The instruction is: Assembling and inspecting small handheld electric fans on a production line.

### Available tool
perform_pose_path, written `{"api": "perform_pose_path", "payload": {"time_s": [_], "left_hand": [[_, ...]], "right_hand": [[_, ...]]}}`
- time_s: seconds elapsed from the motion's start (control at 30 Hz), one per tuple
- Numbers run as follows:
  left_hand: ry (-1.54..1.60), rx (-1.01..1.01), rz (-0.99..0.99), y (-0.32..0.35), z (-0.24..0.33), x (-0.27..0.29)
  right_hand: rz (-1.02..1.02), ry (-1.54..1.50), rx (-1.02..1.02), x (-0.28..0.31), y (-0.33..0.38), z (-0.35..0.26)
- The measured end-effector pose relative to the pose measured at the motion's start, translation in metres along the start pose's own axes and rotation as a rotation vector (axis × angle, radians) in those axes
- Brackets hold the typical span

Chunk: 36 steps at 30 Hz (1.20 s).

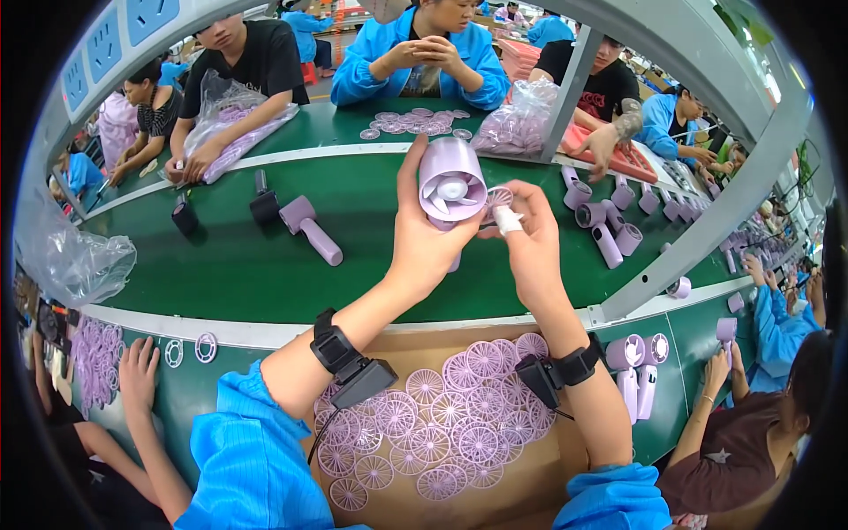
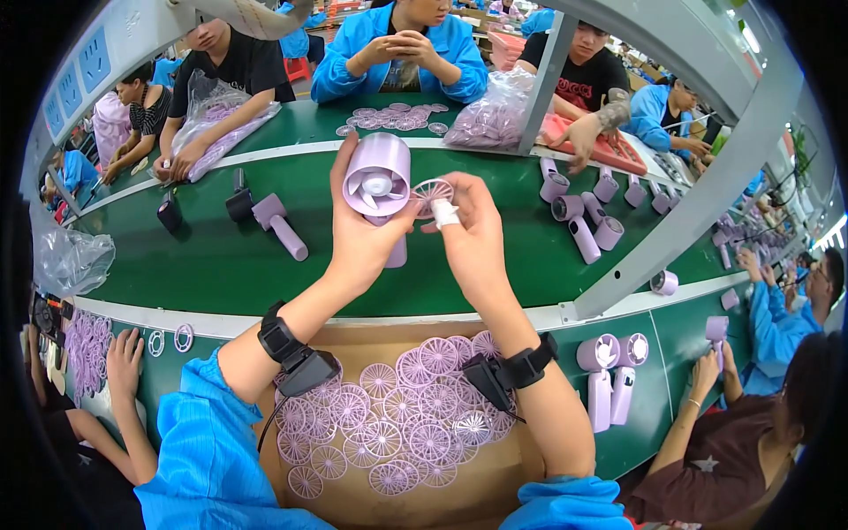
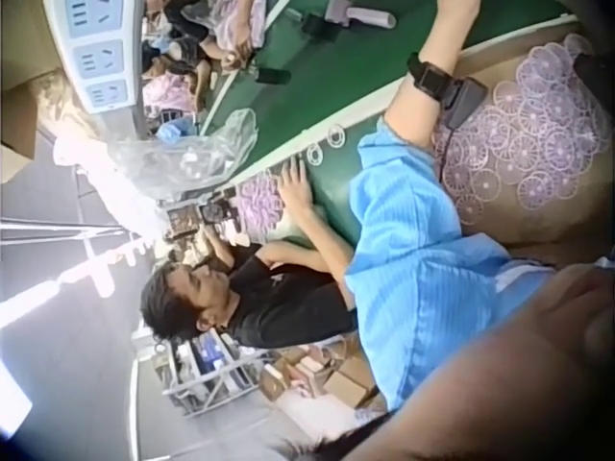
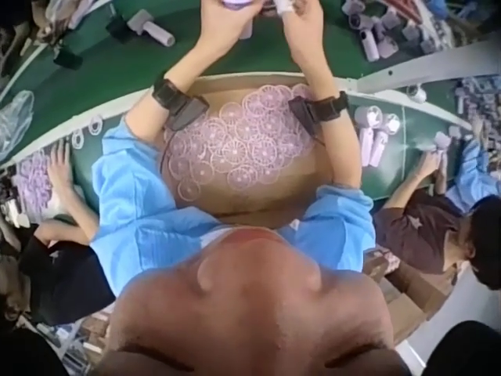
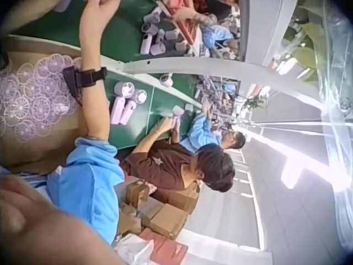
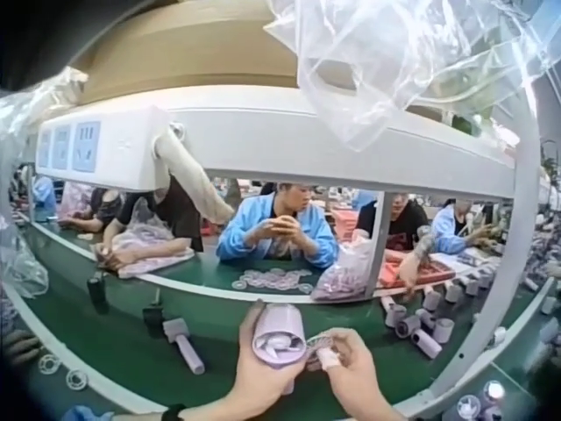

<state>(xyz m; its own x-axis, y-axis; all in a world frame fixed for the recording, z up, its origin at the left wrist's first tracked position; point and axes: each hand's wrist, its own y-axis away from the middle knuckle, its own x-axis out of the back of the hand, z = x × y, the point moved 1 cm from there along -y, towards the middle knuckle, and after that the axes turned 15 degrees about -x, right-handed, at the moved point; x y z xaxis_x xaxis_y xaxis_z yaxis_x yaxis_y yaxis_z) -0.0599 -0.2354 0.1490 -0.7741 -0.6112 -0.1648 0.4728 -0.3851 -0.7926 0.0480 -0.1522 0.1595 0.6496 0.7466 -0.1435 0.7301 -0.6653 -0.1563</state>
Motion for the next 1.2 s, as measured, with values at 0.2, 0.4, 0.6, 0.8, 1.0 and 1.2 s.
{"api": "perform_pose_path", "payload": {"time_s": [0.2, 0.4, 0.6, 0.8, 1.0, 1.2], "left_hand": [[0.070, -0.037, 0.107, -0.001, 0.013, -0.005], [0.006, -0.065, 0.173, 0.002, 0.014, -0.010], [0.059, -0.040, 0.111, 0.005, 0.012, -0.013], [0.249, 0.405, 0.185, 0.003, -0.006, -0.009], [-0.174, 0.135, -0.127, 0.014, -0.020, -0.012], [-0.258, 0.063, -0.191, 0.015, -0.015, -0.017]], "right_hand": [[0.309, 0.752, 0.581, 0.003, 0.011, -0.011], [0.224, 0.889, 0.773, 0.000, 0.015, -0.019], [0.282, 0.905, 0.806, 0.007, 0.010, -0.014], [0.301, 0.752, 0.635, 0.009, 0.008, -0.005], [0.291, 0.812, 0.644, 0.003, 0.012, -0.005], [0.329, 0.846, 0.663, 0.005, 0.010, -0.006]]}}
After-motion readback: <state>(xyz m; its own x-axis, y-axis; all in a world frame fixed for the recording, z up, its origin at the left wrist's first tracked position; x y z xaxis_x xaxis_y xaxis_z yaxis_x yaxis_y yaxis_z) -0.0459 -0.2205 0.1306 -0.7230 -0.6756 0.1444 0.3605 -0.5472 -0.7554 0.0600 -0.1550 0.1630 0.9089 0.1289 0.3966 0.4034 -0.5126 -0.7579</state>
